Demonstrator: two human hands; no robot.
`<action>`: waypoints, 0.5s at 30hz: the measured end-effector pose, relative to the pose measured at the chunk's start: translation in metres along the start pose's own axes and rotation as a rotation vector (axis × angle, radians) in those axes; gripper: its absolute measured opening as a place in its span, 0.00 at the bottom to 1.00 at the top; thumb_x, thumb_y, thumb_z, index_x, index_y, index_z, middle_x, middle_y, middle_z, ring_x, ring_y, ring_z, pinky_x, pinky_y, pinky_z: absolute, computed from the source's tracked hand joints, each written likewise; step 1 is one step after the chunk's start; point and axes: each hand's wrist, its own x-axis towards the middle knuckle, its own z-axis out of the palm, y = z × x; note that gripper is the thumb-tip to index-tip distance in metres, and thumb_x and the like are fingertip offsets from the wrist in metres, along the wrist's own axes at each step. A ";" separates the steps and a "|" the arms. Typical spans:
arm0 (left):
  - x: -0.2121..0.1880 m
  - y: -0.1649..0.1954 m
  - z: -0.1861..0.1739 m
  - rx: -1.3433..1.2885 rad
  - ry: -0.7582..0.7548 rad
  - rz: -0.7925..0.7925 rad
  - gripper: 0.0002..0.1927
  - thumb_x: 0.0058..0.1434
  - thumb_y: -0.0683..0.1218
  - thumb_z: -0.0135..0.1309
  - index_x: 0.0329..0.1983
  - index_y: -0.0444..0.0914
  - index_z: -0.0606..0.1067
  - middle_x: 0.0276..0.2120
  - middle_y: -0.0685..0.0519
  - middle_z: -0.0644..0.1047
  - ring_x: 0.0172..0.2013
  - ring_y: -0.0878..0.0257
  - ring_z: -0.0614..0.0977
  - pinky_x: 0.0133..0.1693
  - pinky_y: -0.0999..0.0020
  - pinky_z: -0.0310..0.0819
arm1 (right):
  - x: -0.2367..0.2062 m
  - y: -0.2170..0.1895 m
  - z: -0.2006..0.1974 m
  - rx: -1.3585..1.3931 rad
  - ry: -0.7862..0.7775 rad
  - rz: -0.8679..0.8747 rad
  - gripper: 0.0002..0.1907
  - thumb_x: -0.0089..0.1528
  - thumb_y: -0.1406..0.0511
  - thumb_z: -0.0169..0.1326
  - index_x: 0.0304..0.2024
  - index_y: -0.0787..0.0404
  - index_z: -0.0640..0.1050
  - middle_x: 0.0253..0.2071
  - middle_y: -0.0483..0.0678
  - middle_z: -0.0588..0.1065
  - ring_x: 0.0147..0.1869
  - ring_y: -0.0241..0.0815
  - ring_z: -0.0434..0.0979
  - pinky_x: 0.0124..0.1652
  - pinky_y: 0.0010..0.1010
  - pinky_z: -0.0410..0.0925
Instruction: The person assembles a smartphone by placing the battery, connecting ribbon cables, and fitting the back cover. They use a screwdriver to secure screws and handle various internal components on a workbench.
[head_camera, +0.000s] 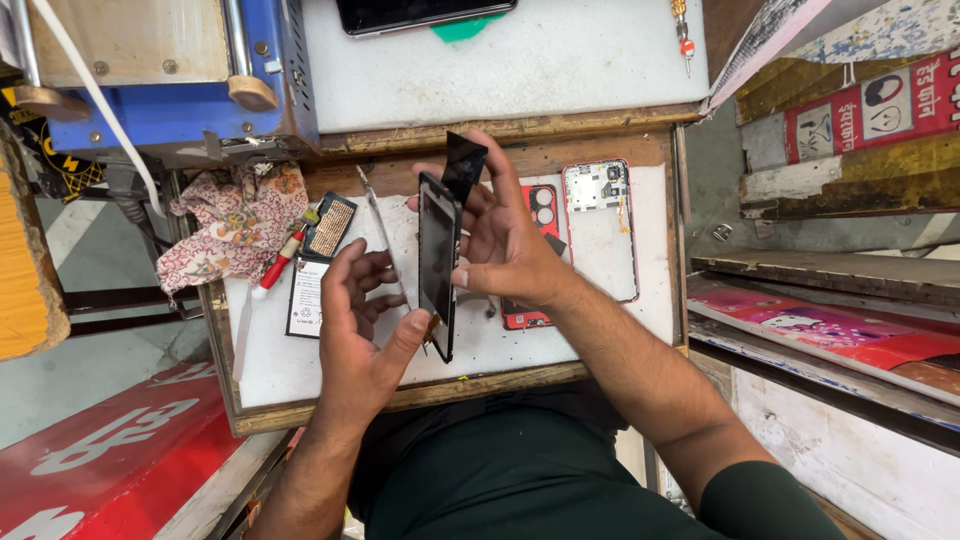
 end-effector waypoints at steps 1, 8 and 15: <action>0.002 0.002 0.001 0.008 -0.014 -0.001 0.48 0.64 0.58 0.62 0.76 0.33 0.52 0.64 0.39 0.67 0.64 0.54 0.72 0.61 0.58 0.73 | 0.000 0.000 0.001 0.002 -0.002 -0.004 0.64 0.55 0.73 0.63 0.78 0.37 0.36 0.79 0.63 0.54 0.81 0.56 0.61 0.72 0.53 0.69; 0.003 0.009 0.007 0.185 -0.136 -0.017 0.43 0.62 0.58 0.63 0.73 0.35 0.60 0.62 0.41 0.70 0.60 0.53 0.78 0.58 0.57 0.79 | 0.001 -0.002 0.001 0.028 -0.014 0.012 0.63 0.56 0.73 0.63 0.79 0.37 0.37 0.80 0.62 0.54 0.83 0.56 0.59 0.76 0.53 0.67; 0.008 0.002 0.007 0.199 -0.162 0.011 0.42 0.61 0.59 0.62 0.73 0.38 0.61 0.66 0.41 0.67 0.62 0.52 0.78 0.58 0.59 0.80 | 0.005 0.003 0.000 -0.026 -0.036 0.009 0.62 0.56 0.74 0.62 0.80 0.39 0.39 0.80 0.62 0.54 0.84 0.55 0.59 0.80 0.54 0.60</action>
